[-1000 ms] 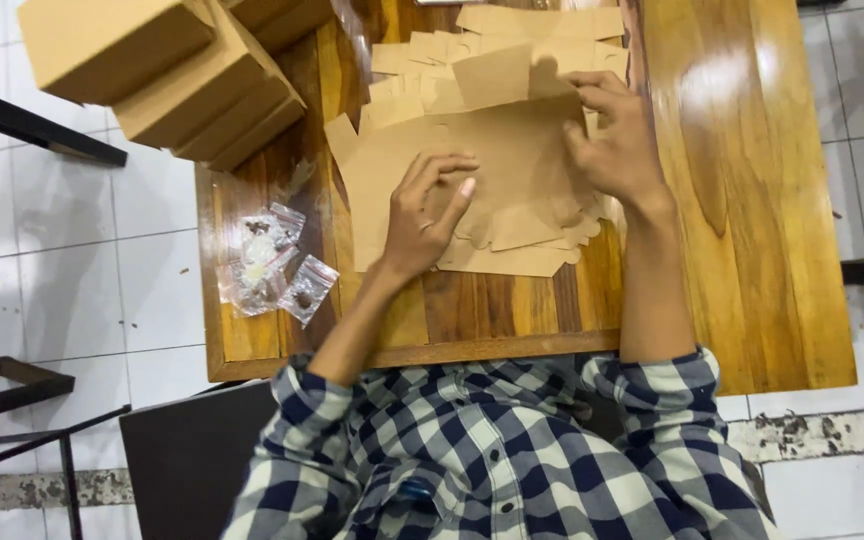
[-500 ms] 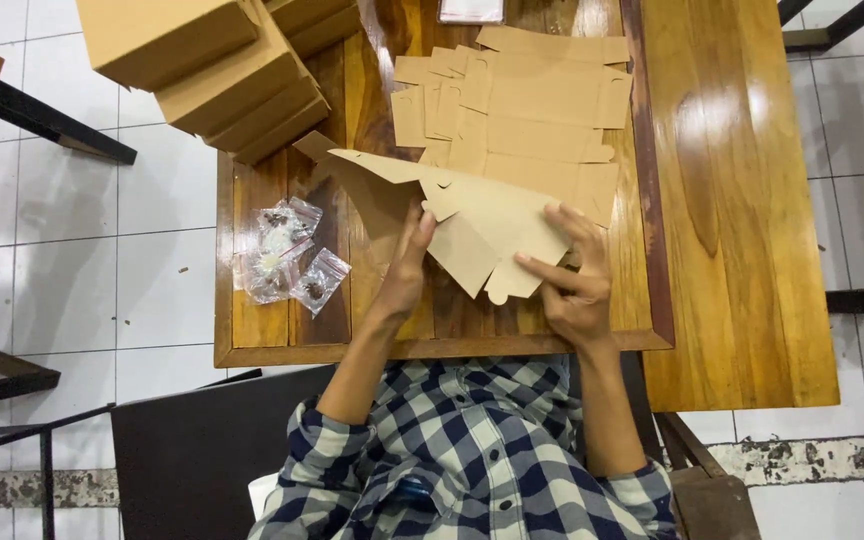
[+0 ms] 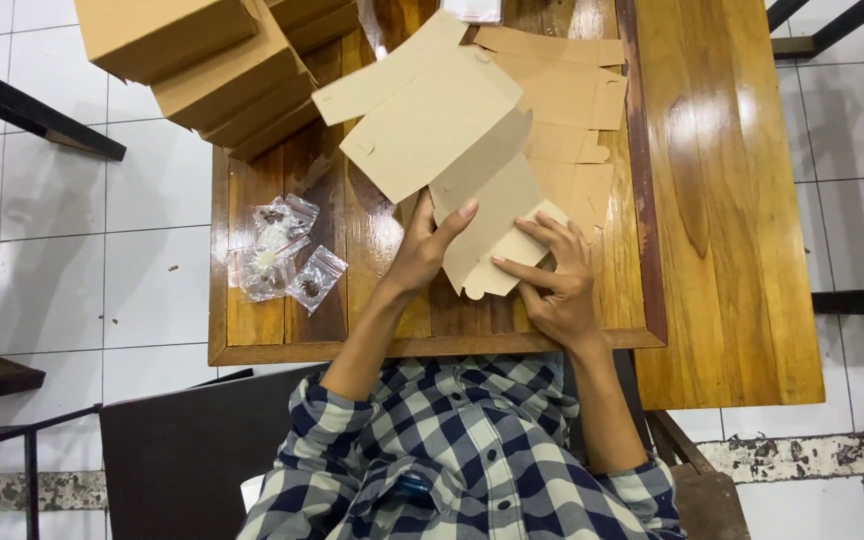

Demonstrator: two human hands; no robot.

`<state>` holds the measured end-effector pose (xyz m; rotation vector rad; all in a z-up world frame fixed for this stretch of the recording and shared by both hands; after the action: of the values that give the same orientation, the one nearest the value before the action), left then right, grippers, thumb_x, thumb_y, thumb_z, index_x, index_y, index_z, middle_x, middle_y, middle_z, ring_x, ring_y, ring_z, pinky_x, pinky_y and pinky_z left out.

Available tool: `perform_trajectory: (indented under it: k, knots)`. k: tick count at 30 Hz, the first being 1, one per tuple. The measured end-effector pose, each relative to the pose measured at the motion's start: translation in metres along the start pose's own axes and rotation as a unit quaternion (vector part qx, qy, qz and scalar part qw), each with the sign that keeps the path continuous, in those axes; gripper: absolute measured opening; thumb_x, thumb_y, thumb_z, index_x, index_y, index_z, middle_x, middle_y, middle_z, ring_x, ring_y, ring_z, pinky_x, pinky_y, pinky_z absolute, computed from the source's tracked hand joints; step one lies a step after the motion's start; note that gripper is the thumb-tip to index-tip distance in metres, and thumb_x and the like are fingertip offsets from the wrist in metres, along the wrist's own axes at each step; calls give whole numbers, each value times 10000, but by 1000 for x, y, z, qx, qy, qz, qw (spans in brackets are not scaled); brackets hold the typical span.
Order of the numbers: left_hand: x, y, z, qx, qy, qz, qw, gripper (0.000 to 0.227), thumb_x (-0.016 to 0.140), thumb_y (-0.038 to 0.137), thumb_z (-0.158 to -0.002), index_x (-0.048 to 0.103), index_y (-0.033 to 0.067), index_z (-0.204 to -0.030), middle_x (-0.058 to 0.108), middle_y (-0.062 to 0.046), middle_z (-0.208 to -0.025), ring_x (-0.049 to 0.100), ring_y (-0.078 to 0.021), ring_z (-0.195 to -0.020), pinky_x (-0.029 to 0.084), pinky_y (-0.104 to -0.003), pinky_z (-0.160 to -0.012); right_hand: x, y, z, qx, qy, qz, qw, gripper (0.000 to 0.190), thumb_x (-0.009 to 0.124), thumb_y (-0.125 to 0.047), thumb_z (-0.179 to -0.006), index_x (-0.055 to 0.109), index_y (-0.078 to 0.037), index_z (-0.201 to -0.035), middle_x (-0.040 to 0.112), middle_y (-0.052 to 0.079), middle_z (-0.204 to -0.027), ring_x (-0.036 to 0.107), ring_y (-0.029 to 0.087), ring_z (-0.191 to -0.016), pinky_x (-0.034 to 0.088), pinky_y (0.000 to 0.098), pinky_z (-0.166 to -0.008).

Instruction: Assembling cardboard boxes from flat pre-cut templates by folding along creases and tucking tabs.

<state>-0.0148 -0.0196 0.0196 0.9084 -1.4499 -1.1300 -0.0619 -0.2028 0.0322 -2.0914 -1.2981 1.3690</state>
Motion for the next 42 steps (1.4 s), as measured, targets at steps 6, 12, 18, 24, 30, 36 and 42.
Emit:
perform_trajectory:
  k: [6, 12, 18, 24, 30, 36, 42]
  knots:
    - [-12, -16, -16, 61, -2, -15, 998, 675, 733, 207, -1031, 405, 88, -1608, 581, -133, -1458, 515, -173, -1344, 371, -483, -1193, 4, 4, 3, 34, -13, 49, 998, 292, 713, -127, -932, 822, -361, -1067, 548, 118, -1505, 393, 433, -1481, 114, 724, -1229]
    - [-49, -32, -39, 10, 59, -47, 997, 398, 685, 163, -1013, 596, 4, -1366, 695, -85, -1113, 697, -150, -977, 596, -393, -922, -22, 16, 9, 141, 136, 52, 979, 685, 663, 57, -810, 596, -212, -1436, 37, 121, -1741, 85, 388, -1619, 226, 603, -1296]
    - [-63, -34, -72, 67, 31, -194, 978, 312, 735, 69, -871, 746, 49, -1182, 766, -75, -986, 705, -150, -914, 590, -393, -826, -19, 27, 12, 194, 163, -60, 966, 652, 598, 34, -936, 363, -91, -1530, 587, 160, -1393, 515, 332, -1395, 373, 456, -1187]
    - [-67, -8, -44, 74, 159, -534, 827, 929, 849, 217, -952, 231, 75, -1630, 283, -155, -1683, 322, -313, -1568, 197, -597, -1312, -21, 0, -3, 182, 144, -108, 967, 463, 601, -39, -1042, 412, -47, -1464, 612, 208, -1370, 624, 314, -1269, 517, 398, -1136]
    - [22, -17, 14, 221, -4, -547, 807, 859, 909, 324, -778, 508, 201, -1527, 400, -131, -1640, 359, -347, -1529, 290, -613, -1221, -19, 40, 22, 182, 151, 123, 964, 184, 706, -148, -986, 753, -144, -1163, 518, 49, -1443, 414, 323, -1408, 214, 556, -1185]
    - [31, -36, 25, 157, -48, -520, 838, 479, 769, 344, -945, 647, 197, -1384, 604, -66, -1497, 488, -274, -1468, 242, -565, -1268, -15, 33, 24, 234, 113, 178, 949, 97, 729, -215, -1010, 779, -133, -996, 523, 76, -1494, 350, 390, -1484, 2, 753, -1159]
    - [31, -30, 22, 181, -37, -526, 830, 365, 714, 335, -994, 691, 184, -1325, 647, -57, -1454, 517, -264, -1447, 268, -550, -1257, -10, 28, 10, 206, 85, 155, 962, 33, 749, -185, -993, 757, -159, -976, 531, 120, -1515, 321, 422, -1515, -82, 764, -1146]
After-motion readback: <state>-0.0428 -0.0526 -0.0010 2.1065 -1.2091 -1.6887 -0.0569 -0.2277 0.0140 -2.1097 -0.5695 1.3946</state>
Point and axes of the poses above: each hand's wrist, its own z-axis away from the middle knuckle, its own x-axis out of the palm, y = z × x, the point moved 7 cm from there along -z, towards the middle knuckle
